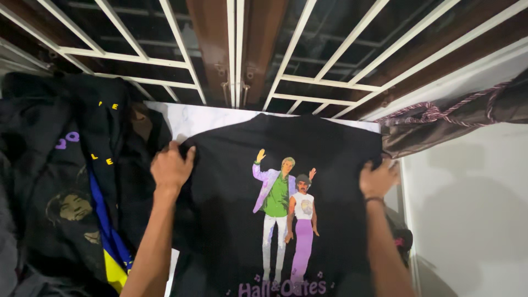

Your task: The person lays a black t-shirt flat on a white table, smooths it out, and folds it by hand. They fold the sleeves inward, then fold the bottom half up, and finally fold the shirt in half again to create a neat rectangle.

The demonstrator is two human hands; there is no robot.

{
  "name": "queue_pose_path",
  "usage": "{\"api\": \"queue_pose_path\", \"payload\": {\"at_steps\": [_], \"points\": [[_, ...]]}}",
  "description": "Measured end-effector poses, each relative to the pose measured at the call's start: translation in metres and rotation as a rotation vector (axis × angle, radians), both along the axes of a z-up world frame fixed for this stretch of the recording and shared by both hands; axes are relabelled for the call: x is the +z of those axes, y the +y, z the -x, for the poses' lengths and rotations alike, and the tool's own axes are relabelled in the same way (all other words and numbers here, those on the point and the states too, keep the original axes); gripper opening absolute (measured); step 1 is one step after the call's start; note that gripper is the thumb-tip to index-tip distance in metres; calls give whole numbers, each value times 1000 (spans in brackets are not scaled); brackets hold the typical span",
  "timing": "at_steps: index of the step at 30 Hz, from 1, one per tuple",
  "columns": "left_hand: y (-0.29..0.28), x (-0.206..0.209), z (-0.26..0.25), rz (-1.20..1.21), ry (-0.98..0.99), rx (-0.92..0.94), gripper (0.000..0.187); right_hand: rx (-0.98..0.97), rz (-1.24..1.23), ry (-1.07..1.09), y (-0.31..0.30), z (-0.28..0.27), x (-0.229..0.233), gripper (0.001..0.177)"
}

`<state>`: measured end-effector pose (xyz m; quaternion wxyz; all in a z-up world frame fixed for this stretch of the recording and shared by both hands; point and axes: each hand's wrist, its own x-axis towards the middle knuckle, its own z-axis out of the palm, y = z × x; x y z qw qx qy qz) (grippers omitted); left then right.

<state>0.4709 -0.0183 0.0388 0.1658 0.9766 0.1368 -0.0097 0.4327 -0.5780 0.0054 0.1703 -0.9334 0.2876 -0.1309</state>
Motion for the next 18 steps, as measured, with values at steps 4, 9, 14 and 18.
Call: {"api": "queue_pose_path", "payload": {"at_steps": [4,9,14,18], "points": [[16,42,28,45,343,68,72,352,173,-129,64,42,1,57],[19,70,61,80,514,-18,99,393,255,-44,88,57,-2,56],[47,70,63,392,217,-90,78,385,235,-62,89,56,-6,55],[85,91,47,365,-226,-175,61,365,269,-55,86,57,-13,56]]}}
